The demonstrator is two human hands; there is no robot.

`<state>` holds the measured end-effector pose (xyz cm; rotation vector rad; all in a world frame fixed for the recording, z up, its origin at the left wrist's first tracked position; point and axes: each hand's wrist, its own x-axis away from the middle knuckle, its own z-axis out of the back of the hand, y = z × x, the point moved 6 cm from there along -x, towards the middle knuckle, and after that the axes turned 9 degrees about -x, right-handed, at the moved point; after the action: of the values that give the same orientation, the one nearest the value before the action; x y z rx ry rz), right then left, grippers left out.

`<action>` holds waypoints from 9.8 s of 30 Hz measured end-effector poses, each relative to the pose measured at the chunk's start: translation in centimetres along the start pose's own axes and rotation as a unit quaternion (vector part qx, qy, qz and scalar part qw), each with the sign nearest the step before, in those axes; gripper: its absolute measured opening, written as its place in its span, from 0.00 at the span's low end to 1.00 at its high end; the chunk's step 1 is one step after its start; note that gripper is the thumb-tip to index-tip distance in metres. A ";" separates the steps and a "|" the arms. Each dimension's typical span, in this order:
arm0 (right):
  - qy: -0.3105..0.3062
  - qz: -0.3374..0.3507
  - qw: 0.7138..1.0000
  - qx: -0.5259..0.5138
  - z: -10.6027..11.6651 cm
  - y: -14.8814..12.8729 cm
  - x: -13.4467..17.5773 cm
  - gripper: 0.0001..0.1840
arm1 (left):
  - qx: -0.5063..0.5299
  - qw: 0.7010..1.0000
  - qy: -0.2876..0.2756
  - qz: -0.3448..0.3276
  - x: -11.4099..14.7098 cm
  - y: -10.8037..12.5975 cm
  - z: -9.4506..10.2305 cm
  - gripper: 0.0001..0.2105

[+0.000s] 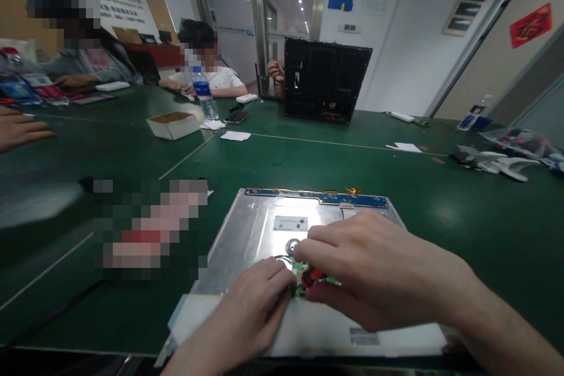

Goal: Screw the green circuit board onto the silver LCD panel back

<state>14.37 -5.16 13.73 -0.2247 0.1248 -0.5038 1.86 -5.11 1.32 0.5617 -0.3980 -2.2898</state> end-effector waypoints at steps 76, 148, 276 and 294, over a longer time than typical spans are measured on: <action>0.004 -0.013 1.000 0.010 -0.3 0.1 0.1 0.08 | -0.002 1.000 0.011 -0.002 0.0 0.1 0.1 0.10; 0.019 0.007 1.000 -0.007 -0.2 -0.3 -0.2 0.11 | -0.003 1.000 0.025 -0.014 0.2 0.3 0.4 0.08; 0.026 -0.021 0.999 0.014 -0.3 -0.5 0.0 0.14 | -0.002 1.000 0.020 -0.011 0.0 0.2 0.4 0.09; 0.024 -0.017 0.999 0.015 -0.3 -0.4 0.2 0.12 | -0.013 1.000 0.022 -0.013 0.1 0.2 0.3 0.09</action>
<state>14.32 -5.66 13.48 -0.1847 0.1600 -0.5438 1.77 -5.24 1.64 0.6056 -0.3417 -2.3000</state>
